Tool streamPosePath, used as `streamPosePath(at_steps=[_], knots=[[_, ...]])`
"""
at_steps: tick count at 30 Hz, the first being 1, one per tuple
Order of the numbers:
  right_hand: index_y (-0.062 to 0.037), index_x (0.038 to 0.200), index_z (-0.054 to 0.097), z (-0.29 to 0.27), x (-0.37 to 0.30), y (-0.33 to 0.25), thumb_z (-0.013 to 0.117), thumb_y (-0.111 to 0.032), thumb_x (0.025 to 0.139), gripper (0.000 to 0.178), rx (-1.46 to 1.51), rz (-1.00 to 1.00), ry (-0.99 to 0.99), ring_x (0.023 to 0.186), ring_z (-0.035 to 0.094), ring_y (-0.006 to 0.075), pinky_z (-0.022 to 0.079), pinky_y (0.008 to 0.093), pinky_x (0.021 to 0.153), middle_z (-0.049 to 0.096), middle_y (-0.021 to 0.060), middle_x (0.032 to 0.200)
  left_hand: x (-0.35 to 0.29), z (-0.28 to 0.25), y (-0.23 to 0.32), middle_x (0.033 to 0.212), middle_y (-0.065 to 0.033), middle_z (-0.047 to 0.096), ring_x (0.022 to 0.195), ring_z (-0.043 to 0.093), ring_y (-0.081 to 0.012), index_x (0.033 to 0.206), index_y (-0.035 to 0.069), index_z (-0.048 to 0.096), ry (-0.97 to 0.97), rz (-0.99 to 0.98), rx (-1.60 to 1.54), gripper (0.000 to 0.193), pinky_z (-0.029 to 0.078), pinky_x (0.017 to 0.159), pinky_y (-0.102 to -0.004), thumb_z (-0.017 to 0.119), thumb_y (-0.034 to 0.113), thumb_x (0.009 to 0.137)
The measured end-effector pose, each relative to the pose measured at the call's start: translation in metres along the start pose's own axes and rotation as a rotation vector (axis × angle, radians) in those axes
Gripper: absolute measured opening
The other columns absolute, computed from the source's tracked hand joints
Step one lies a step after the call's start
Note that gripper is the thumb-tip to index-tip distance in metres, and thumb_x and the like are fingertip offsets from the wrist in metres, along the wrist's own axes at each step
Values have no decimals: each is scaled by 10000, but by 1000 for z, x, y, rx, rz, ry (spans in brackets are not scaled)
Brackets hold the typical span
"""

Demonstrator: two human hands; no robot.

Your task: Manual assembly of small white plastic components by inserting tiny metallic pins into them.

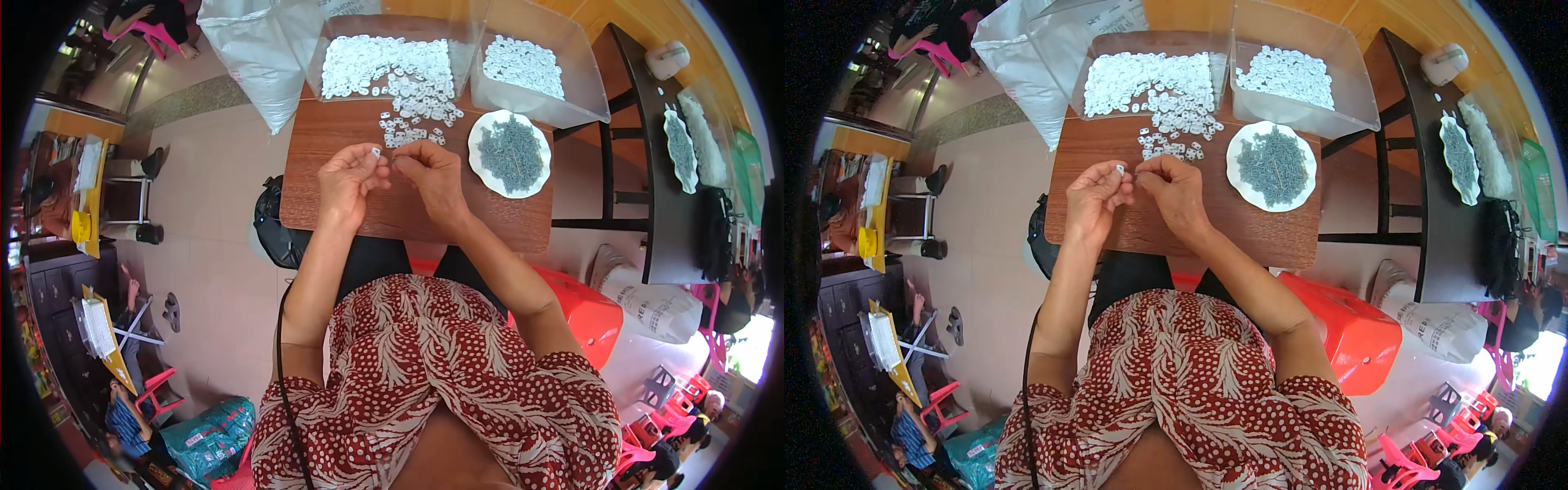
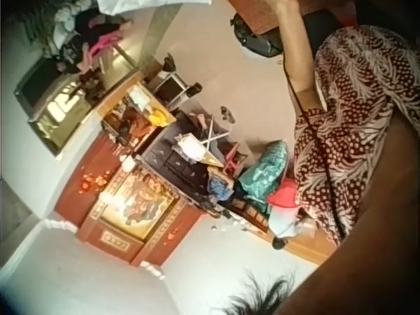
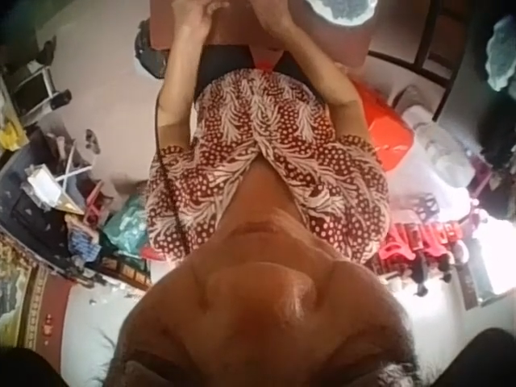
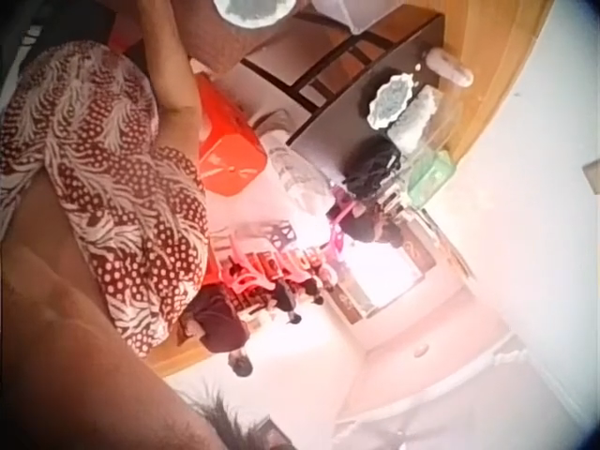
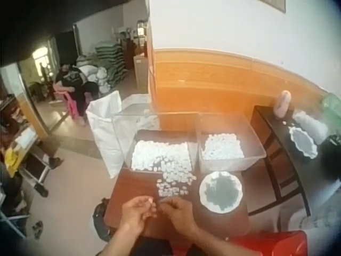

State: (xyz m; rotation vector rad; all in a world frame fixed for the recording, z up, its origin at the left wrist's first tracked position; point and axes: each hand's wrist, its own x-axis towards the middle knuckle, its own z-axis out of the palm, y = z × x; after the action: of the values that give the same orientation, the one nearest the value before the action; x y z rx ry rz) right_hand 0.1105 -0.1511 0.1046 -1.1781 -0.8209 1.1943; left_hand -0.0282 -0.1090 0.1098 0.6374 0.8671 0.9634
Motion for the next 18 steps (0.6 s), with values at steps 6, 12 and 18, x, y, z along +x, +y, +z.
streamPosePath(at_steps=[6,12,18], knots=[[9,876,644,13,-13,-16,607,-29,795,97,-123,-191,11,701,525,49,426,188,634,622,6,783,-18,7,-1,766,-63,604,613,569,-124,919,-9,587,25,150,78,89,471,499,-242,583,26,837],[14,880,643,17,-22,-18,608,-21,802,92,-99,-161,16,744,554,68,451,209,686,635,24,816,-36,19,2,756,-57,597,607,562,-118,892,-7,577,27,113,-54,60,463,491,-235,580,10,834],[27,897,631,16,-29,-22,590,13,810,97,-76,-181,32,746,572,84,471,208,678,642,46,823,-43,22,5,776,-81,605,626,585,-148,910,-16,566,-6,115,-41,87,479,504,-257,586,26,836]])
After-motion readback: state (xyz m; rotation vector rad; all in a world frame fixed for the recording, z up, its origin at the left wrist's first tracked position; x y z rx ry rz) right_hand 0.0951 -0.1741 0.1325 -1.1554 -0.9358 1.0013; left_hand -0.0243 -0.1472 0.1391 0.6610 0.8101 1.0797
